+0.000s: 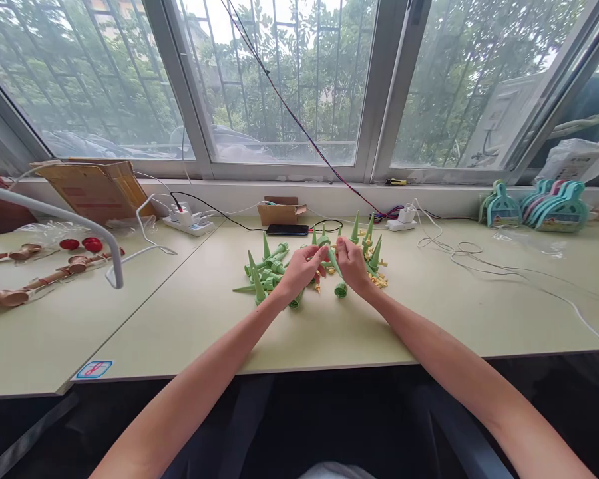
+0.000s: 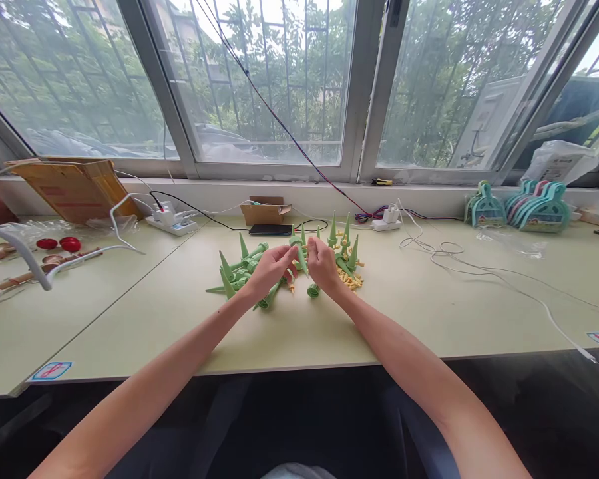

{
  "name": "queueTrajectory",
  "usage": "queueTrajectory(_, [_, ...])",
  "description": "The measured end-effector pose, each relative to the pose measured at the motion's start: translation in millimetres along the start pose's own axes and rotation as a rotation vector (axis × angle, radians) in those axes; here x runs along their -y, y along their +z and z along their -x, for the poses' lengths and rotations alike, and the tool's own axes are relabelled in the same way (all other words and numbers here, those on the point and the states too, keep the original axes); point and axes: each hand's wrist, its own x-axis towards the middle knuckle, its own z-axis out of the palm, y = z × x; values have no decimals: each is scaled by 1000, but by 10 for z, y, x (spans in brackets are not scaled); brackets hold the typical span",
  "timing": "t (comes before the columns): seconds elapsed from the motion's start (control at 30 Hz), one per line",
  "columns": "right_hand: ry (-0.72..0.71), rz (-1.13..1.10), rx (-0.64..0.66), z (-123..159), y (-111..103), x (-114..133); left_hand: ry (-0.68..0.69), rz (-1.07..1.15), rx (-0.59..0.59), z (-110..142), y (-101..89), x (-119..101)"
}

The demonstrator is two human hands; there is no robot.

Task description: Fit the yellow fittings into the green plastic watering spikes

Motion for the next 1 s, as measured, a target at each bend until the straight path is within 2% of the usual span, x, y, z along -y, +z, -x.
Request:
queueTrajectory(0.43, [8,-9,-2,-27,-13,-43,129,-127,-18,-6,4,-6])
queueTrajectory(0.73, [-101,42,-85,-4,5,39,174,-210,-162,20,30,-4])
queueTrajectory(0.87, [-133,67,-126,5,4,80,126,-123,-132,24,52,-16])
queueTrajectory(1.0, [-145,82,-124,18,3,94,-16,105,-79,7,56,-20])
